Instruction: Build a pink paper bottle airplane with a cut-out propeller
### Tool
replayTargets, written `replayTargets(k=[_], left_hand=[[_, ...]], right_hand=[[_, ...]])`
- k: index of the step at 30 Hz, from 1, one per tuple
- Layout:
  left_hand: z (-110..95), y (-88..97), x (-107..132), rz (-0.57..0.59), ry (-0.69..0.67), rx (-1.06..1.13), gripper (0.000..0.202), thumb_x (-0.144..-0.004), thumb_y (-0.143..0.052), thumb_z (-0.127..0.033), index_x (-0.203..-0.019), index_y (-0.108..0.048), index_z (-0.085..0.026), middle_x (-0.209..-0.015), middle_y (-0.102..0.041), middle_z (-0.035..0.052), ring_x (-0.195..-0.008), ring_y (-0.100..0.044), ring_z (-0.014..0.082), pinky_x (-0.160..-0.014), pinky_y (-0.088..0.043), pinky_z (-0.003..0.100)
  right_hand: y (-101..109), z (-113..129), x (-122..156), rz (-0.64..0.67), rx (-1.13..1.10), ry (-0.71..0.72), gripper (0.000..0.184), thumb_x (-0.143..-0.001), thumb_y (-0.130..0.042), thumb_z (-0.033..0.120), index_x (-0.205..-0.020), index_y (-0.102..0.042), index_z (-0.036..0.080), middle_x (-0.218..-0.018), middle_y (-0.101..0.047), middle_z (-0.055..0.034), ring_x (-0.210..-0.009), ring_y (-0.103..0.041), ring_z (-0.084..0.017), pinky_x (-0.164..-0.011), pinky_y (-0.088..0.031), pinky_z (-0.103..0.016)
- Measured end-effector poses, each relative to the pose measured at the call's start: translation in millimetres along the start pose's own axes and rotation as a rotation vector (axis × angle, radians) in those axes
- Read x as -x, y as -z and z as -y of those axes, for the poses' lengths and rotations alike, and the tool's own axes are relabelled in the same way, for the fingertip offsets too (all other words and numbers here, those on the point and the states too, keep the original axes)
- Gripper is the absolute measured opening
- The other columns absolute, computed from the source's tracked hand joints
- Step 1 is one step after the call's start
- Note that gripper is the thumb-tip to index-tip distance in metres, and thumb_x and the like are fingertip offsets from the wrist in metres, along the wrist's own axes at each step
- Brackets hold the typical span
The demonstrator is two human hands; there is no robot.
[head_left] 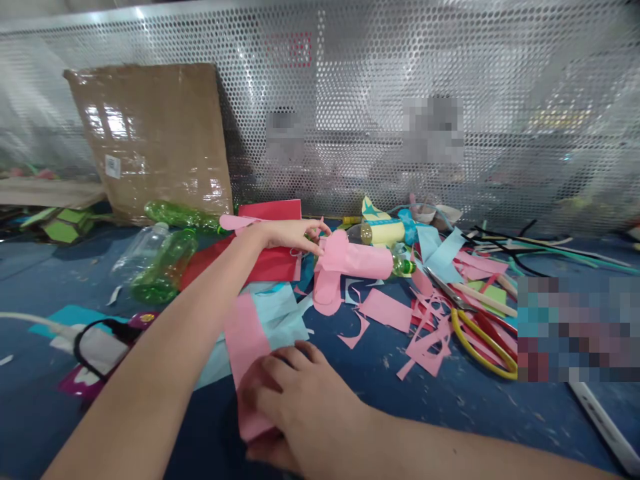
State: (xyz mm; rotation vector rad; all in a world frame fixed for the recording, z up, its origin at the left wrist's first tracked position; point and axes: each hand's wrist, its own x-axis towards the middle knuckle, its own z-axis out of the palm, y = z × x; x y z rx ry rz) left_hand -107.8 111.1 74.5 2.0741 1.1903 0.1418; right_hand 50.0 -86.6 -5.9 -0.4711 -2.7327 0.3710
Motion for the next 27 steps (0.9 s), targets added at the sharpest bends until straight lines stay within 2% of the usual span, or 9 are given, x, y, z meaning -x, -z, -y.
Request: replayTargets(k=[3, 7, 10, 13, 15, 17, 20, 24, 27], left_hand=[[-4, -2.9, 3, -0.005, 0.000, -0.032, 0.069, -0.069, -0.068, -0.039, -0.133, -0.043, -0.025, -0.113, -0.061, 0.0071, -0.093, -0.059, 0.0203, -0.076, -0.043, 0.029], [-12, -0.5, 10, -0.042, 0.004, -0.079, 0.066, -0.070, -0.061, -0.028, -0.133, -0.044, -0.025, -0.112, -0.064, 0.0057, -0.088, -0.061, 0.0193, -0.075, -0.045, 0.029], [-27, 2.2, 12, -0.113, 0.001, -0.122, 0.056, -0.072, -0.053, -0.021, -0.128, -0.050, -0.024, -0.108, -0.064, 0.0051, -0.083, -0.062, 0.0189, -0.073, -0.046, 0.029], [-57, -9.2, 9, -0.476, -0.029, -0.326, 0.039, -0.073, -0.049, -0.017, -0.109, -0.063, -0.017, -0.101, -0.065, 0.0074, -0.083, -0.063, 0.0196, -0.074, -0.048, 0.030], [-83, -29.5, 8, -0.702, -0.187, -0.345, 0.028, -0.076, -0.049, -0.016, -0.098, -0.066, -0.016, -0.101, -0.066, 0.0067, -0.086, -0.063, 0.0178, -0.080, -0.048, 0.029], [-107, -58.3, 7, -0.627, -0.339, -0.222, 0.022, -0.081, -0.050, -0.020, -0.096, -0.067, -0.018, -0.097, -0.069, 0.0035, -0.085, -0.064, 0.0157, -0.077, -0.049, 0.026], [-124, -106.4, 5, -0.266, -0.409, -0.260, 0.021, -0.082, -0.055, -0.026, -0.096, -0.068, -0.018, -0.095, -0.071, 0.0052, -0.085, -0.064, 0.0187, -0.078, -0.050, 0.030], [-114, -152.4, -3, 0.001, -0.378, -0.274, 0.048, -0.077, -0.066, -0.038, -0.119, -0.060, -0.017, -0.123, -0.062, 0.0127, -0.112, -0.057, 0.0293, -0.092, -0.047, 0.041], [-105, -162.2, -7, 0.027, -0.325, -0.263, 0.068, -0.070, -0.072, -0.037, -0.131, -0.051, -0.016, -0.138, -0.051, 0.0151, -0.127, -0.044, 0.0323, -0.103, -0.039, 0.045]], right_hand=[[12, -7, 10, 0.016, -0.107, -0.011, 0.013, -0.089, -0.056, 0.017, -0.098, -0.065, 0.020, -0.100, -0.070, -0.0039, -0.095, -0.061, -0.022, -0.094, -0.046, -0.039], [43, -28, 43, -0.106, -0.296, -0.153, 0.041, -0.073, -0.050, -0.007, -0.100, -0.066, 0.020, -0.118, -0.064, -0.0049, -0.112, -0.056, -0.018, -0.100, -0.042, -0.030], [66, -49, 78, -0.142, -0.245, -0.374, 0.047, -0.068, -0.045, -0.009, -0.097, -0.068, 0.019, -0.130, -0.053, -0.0105, -0.122, -0.050, -0.023, -0.101, -0.042, -0.038], [85, -69, 114, -0.027, -0.247, -0.517, 0.053, -0.067, -0.040, -0.008, -0.102, -0.067, 0.021, -0.125, -0.055, -0.0107, -0.116, -0.055, -0.022, -0.098, -0.044, -0.040], [97, -78, 135, 0.011, -0.276, -0.594, 0.054, -0.069, -0.040, -0.006, -0.107, -0.067, 0.023, -0.121, -0.060, -0.0074, -0.115, -0.056, -0.021, -0.103, -0.040, -0.041], [108, -83, 149, 0.008, -0.332, -0.698, 0.054, -0.074, -0.042, 0.000, -0.118, -0.062, 0.023, -0.120, -0.062, -0.0061, -0.116, -0.055, -0.023, -0.104, -0.038, -0.042], [118, -84, 160, -0.073, -0.510, -0.884, 0.048, -0.084, -0.041, 0.015, -0.129, -0.052, 0.024, -0.113, -0.062, -0.0061, -0.104, -0.059, -0.022, -0.094, -0.046, -0.040], [119, -84, 161, -0.229, -0.731, -0.988, 0.039, -0.090, -0.043, 0.029, -0.128, -0.048, 0.022, -0.085, -0.055, -0.0015, -0.079, -0.058, -0.017, -0.073, -0.051, -0.030], [116, -89, 166, -0.249, -0.588, -0.906, 0.045, -0.081, -0.056, 0.022, -0.126, -0.051, 0.019, -0.078, -0.050, 0.0017, -0.070, -0.052, -0.014, -0.066, -0.046, -0.026]])
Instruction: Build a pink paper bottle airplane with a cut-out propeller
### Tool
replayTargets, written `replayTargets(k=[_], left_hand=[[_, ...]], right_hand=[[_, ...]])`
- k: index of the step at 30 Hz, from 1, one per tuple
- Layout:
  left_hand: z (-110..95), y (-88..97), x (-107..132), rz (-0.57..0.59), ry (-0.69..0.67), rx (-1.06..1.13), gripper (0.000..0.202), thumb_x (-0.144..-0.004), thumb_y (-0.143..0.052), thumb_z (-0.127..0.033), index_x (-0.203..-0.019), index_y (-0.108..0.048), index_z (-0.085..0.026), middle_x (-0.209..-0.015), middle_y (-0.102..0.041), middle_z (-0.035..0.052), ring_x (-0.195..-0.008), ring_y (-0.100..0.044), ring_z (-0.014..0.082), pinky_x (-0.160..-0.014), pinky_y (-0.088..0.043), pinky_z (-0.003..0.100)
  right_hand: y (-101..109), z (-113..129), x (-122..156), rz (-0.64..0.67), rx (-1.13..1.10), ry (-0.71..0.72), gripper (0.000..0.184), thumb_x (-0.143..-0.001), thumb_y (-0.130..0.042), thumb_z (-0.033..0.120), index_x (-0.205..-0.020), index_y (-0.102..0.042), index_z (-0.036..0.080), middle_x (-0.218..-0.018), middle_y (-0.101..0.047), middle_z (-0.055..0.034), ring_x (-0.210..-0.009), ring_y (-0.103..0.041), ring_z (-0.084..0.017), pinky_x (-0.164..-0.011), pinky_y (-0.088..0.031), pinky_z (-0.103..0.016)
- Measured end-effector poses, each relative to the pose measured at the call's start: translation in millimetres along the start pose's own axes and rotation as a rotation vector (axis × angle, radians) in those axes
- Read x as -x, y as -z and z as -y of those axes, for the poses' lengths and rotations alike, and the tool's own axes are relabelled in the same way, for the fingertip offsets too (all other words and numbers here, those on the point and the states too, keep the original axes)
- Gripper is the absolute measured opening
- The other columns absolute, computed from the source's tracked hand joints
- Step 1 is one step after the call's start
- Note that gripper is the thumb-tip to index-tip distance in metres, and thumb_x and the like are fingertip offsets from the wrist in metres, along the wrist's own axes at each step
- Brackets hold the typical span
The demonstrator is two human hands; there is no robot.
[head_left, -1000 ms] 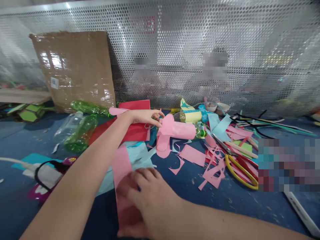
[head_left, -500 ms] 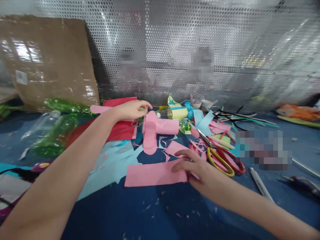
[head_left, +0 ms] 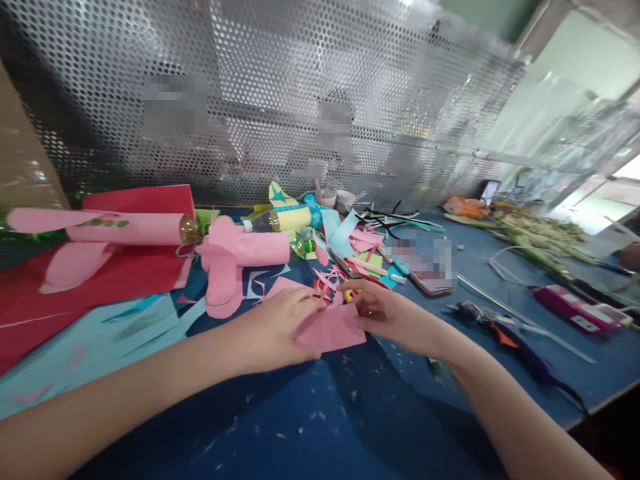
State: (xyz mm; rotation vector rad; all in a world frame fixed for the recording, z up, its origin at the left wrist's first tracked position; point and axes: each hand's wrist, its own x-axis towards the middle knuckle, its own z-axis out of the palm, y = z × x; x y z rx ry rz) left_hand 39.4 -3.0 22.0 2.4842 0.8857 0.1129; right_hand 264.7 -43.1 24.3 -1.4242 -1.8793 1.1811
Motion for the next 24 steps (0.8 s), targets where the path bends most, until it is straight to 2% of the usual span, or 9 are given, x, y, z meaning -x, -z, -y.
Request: replayTargets(k=[3, 5, 7, 9, 12, 15, 17, 20, 24], left_hand=[[2, 6.6, 1, 0.000, 0.091, 0.052, 0.062, -0.072, -0.067, -0.032, -0.131, -0.051, -0.021, -0.135, -0.055, 0.0105, -0.122, -0.049, 0.0294, -0.099, -0.042, 0.042], [4, 14.1, 1, 0.010, 0.135, 0.070, 0.042, -0.075, -0.061, -0.028, -0.117, -0.060, -0.022, -0.118, -0.065, 0.0071, -0.104, -0.060, 0.0262, -0.084, -0.047, 0.036], [8, 19.0, 0, 0.023, 0.129, 0.066, 0.020, -0.079, -0.056, -0.028, -0.095, -0.066, -0.021, -0.098, -0.070, 0.0040, -0.086, -0.063, 0.0228, -0.071, -0.047, 0.032], [12, 19.8, -2, 0.016, 0.101, 0.082, 0.014, -0.082, -0.053, -0.030, -0.085, -0.064, -0.021, -0.089, -0.069, 0.0018, -0.080, -0.062, 0.0204, -0.067, -0.044, 0.029], [16, 16.6, -4, 0.012, 0.072, 0.151, 0.015, -0.085, -0.049, -0.029, -0.087, -0.062, -0.022, -0.091, -0.068, 0.0007, -0.083, -0.062, 0.0190, -0.071, -0.044, 0.028], [19, 16.2, -4, 0.059, 0.104, 0.189, 0.019, -0.087, -0.048, -0.035, -0.095, -0.061, -0.024, -0.089, -0.068, -0.0004, -0.080, -0.062, 0.0190, -0.069, -0.044, 0.028], [22, 19.6, -5, 0.083, 0.141, 0.170, 0.020, -0.083, -0.053, -0.038, -0.095, -0.062, -0.024, -0.090, -0.068, -0.0010, -0.077, -0.063, 0.0193, -0.068, -0.044, 0.028], [27, 27.1, -6, 0.084, 0.167, 0.148, 0.017, -0.076, -0.060, -0.033, -0.090, -0.063, -0.023, -0.096, -0.069, -0.0008, -0.085, -0.064, 0.0205, -0.075, -0.045, 0.028], [32, 34.2, -5, 0.087, 0.162, 0.137, 0.021, -0.074, -0.059, -0.030, -0.093, -0.065, -0.025, -0.104, -0.070, -0.0003, -0.095, -0.064, 0.0220, -0.077, -0.045, 0.028]], right_hand=[[10, -10, 0, -0.032, 0.134, 0.027, 0.039, -0.081, -0.053, 0.016, -0.120, -0.058, 0.017, -0.077, -0.053, 0.0010, -0.067, -0.051, -0.014, -0.063, -0.042, -0.025], [19, -15, 2, -0.040, 0.243, 0.006, 0.036, -0.082, -0.051, 0.015, -0.115, -0.063, 0.016, -0.078, -0.057, -0.0008, -0.066, -0.051, -0.014, -0.062, -0.042, -0.026], [27, -18, 4, -0.048, 0.330, -0.023, 0.031, -0.082, -0.053, 0.018, -0.110, -0.066, 0.015, -0.079, -0.060, -0.0027, -0.067, -0.053, -0.015, -0.063, -0.042, -0.027], [29, -19, 4, -0.036, 0.328, -0.035, 0.027, -0.085, -0.056, 0.027, -0.107, -0.066, 0.015, -0.079, -0.062, -0.0036, -0.068, -0.055, -0.017, -0.062, -0.043, -0.027], [24, -19, 3, 0.009, 0.195, 0.002, 0.029, -0.084, -0.061, 0.039, -0.103, -0.065, 0.017, -0.080, -0.062, -0.0022, -0.067, -0.056, -0.015, -0.059, -0.043, -0.025], [19, -20, 0, 0.018, 0.163, 0.005, 0.020, -0.084, -0.060, 0.034, -0.096, -0.065, 0.019, -0.078, -0.061, -0.0001, -0.063, -0.054, -0.013, -0.057, -0.042, -0.024], [21, -21, -1, -0.025, 0.193, 0.007, 0.015, -0.082, -0.060, 0.031, -0.091, -0.065, 0.020, -0.083, -0.063, -0.0011, -0.070, -0.057, -0.015, -0.064, -0.044, -0.026], [27, -24, 0, -0.059, 0.221, -0.021, 0.012, -0.078, -0.061, 0.027, -0.087, -0.062, 0.019, -0.091, -0.065, -0.0030, -0.082, -0.060, -0.018, -0.075, -0.046, -0.029], [31, -24, 5, 0.013, 0.302, -0.029, 0.013, -0.080, -0.059, 0.025, -0.091, -0.061, 0.019, -0.086, -0.065, -0.0019, -0.075, -0.059, -0.017, -0.068, -0.045, -0.027]])
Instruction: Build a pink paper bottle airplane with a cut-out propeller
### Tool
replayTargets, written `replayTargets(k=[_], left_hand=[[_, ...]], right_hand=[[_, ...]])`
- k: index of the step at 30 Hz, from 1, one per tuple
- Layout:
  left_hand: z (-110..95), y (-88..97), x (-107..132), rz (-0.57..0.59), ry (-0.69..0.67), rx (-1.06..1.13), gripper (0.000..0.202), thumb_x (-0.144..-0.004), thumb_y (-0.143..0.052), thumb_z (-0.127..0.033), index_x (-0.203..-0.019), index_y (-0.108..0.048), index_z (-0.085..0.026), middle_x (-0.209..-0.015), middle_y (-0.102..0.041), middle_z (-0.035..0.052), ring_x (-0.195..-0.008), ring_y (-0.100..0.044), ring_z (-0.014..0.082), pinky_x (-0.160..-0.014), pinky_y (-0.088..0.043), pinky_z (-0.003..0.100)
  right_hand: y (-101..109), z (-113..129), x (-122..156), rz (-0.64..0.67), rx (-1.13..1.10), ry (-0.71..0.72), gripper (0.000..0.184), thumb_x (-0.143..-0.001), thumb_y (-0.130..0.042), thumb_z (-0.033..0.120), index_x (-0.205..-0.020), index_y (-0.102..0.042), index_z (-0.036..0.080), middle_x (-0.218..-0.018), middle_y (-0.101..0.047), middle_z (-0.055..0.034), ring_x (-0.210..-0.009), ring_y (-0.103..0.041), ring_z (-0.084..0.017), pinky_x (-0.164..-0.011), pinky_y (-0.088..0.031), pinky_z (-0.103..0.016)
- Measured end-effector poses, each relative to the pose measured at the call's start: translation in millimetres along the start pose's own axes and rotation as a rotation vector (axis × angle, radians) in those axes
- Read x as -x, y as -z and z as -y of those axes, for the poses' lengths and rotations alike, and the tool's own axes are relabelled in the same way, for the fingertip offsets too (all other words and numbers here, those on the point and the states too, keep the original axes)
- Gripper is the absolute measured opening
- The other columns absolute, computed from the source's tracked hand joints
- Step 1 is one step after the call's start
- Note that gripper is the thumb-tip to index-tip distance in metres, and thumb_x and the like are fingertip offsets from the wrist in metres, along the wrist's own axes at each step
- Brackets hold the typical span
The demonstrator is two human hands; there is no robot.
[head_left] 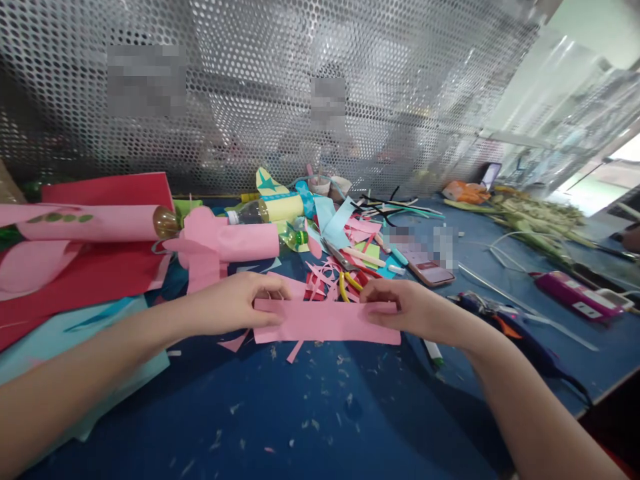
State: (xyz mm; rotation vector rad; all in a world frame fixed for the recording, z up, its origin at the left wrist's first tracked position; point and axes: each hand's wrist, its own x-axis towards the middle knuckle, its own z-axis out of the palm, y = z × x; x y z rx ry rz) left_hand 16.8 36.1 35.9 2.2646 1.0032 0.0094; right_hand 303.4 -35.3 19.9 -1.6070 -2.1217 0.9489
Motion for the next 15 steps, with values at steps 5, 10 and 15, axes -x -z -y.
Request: replayTargets(k=[5, 10, 15], left_hand=[[2, 7.0, 6, 0.052, 0.018, -0.022, 0.028, -0.072, -0.059, -0.030, -0.098, -0.067, -0.028, -0.109, -0.069, -0.0003, -0.096, -0.064, 0.0231, -0.076, -0.045, 0.028], [10, 18.9, 10, 0.283, 0.058, 0.230, 0.037, -0.072, -0.062, -0.033, -0.109, -0.065, -0.031, -0.099, -0.070, -0.0009, -0.078, -0.067, 0.0198, -0.065, -0.048, 0.025], [0, 17.8, 20, 0.209, 0.052, -0.092, 0.055, -0.066, -0.071, -0.038, -0.120, -0.061, -0.033, -0.110, -0.066, 0.0024, -0.089, -0.064, 0.0243, -0.070, -0.049, 0.028]], right_hand=[[6, 3, 6, 0.017, 0.046, 0.018, 0.016, -0.084, -0.058, 0.032, -0.094, -0.064, 0.021, -0.082, -0.063, -0.0014, -0.074, -0.056, -0.017, -0.067, -0.043, -0.027], [14, 5, 12, 0.141, -0.179, 0.015, 0.022, -0.085, -0.059, 0.040, -0.098, -0.057, 0.022, -0.077, -0.053, 0.0026, -0.066, -0.048, -0.013, -0.060, -0.039, -0.023], [6, 16, 14, 0.297, -0.073, -0.054, 0.018, -0.078, -0.058, 0.016, -0.094, -0.053, 0.024, -0.067, -0.046, 0.0071, -0.057, -0.039, -0.010, -0.051, -0.031, -0.020]])
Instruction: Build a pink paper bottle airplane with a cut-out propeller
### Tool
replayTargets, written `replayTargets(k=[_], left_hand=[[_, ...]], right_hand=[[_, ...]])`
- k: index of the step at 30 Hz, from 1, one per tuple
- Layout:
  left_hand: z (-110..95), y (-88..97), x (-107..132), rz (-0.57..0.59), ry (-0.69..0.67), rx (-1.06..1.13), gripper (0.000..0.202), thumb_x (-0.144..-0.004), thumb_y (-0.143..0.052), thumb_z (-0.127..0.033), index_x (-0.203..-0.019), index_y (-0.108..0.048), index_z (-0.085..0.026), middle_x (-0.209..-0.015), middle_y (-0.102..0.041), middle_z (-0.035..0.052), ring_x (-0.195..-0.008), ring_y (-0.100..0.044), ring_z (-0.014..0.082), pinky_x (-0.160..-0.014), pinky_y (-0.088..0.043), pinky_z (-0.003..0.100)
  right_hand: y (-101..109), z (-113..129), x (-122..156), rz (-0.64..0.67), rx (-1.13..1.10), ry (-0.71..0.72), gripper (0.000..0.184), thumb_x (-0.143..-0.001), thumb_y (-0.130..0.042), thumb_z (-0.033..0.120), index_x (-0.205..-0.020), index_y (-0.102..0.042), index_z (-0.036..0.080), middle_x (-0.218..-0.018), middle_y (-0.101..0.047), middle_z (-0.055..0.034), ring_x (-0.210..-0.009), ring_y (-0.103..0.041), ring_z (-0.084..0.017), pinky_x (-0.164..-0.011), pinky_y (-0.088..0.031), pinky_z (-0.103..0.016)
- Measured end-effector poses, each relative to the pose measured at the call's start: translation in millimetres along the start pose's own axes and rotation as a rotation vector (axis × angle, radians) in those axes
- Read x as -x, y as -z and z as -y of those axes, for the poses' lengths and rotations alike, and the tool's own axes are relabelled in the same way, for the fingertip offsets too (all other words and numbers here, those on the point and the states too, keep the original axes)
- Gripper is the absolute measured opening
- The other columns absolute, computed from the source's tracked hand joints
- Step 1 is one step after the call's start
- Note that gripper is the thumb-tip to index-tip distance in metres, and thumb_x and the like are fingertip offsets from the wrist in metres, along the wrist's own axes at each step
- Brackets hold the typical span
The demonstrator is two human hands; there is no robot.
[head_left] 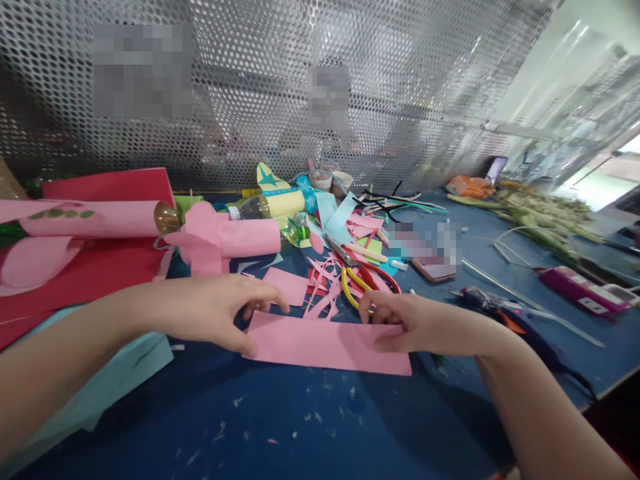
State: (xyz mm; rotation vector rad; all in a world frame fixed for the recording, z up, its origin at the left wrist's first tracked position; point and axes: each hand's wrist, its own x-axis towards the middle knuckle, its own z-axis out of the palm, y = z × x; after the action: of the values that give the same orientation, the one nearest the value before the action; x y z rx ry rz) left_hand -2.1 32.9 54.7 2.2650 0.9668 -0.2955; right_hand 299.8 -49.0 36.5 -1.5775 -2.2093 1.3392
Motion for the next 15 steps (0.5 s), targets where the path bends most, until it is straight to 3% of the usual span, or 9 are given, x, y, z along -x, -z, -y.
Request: replayTargets(k=[3, 5, 8, 11, 15], left_hand=[[-18, -14.8, 2, -0.193, -0.097, -0.092, 0.054, -0.066, -0.073, -0.049, -0.117, -0.060, -0.035, -0.131, -0.055, 0.0025, -0.116, -0.052, 0.0305, -0.092, -0.044, 0.035], [-29, -28.4, 0, -0.178, -0.148, -0.071, 0.052, -0.071, -0.070, -0.054, -0.118, -0.059, -0.034, -0.128, -0.055, 0.0040, -0.116, -0.051, 0.0302, -0.095, -0.042, 0.037], [-37, -46.5, -5, -0.191, -0.234, -0.060, 0.039, -0.079, -0.066, -0.042, -0.115, -0.060, -0.030, -0.118, -0.056, 0.0063, -0.110, -0.052, 0.0282, -0.091, -0.043, 0.037], [-36, -55.2, -9, -0.190, -0.266, -0.047, 0.030, -0.082, -0.062, -0.030, -0.111, -0.061, -0.028, -0.115, -0.053, 0.0066, -0.109, -0.051, 0.0270, -0.091, -0.042, 0.037], [-34, -55.5, -9, -0.169, -0.213, 0.044, 0.040, -0.081, -0.061, -0.028, -0.120, -0.055, -0.033, -0.118, -0.048, 0.0050, -0.105, -0.053, 0.0238, -0.092, -0.042, 0.035]], right_hand=[[-4, 6, 0, -0.028, 0.088, 0.018, 0.014, -0.077, -0.056, 0.011, -0.084, -0.057, 0.023, -0.075, -0.058, 0.0042, -0.065, -0.048, -0.013, -0.058, -0.037, -0.021], [-5, 8, 0, -0.039, 0.110, 0.043, 0.016, -0.079, -0.058, 0.015, -0.090, -0.065, 0.024, -0.084, -0.066, 0.0012, -0.074, -0.057, -0.016, -0.067, -0.042, -0.024], [-2, 6, 0, -0.127, 0.120, 0.126, 0.018, -0.086, -0.059, 0.032, -0.095, -0.072, 0.024, -0.096, -0.068, -0.0041, -0.087, -0.061, -0.021, -0.079, -0.044, -0.029], [3, 0, -1, -0.287, 0.142, 0.105, 0.033, -0.089, -0.053, 0.043, -0.079, -0.075, 0.021, -0.087, -0.066, -0.0060, -0.080, -0.061, -0.020, -0.073, -0.045, -0.029], [11, -10, -5, -0.484, 0.171, -0.024, 0.040, -0.089, -0.048, 0.046, -0.071, -0.071, 0.019, -0.075, -0.066, -0.0048, -0.071, -0.060, -0.018, -0.066, -0.042, -0.029]])
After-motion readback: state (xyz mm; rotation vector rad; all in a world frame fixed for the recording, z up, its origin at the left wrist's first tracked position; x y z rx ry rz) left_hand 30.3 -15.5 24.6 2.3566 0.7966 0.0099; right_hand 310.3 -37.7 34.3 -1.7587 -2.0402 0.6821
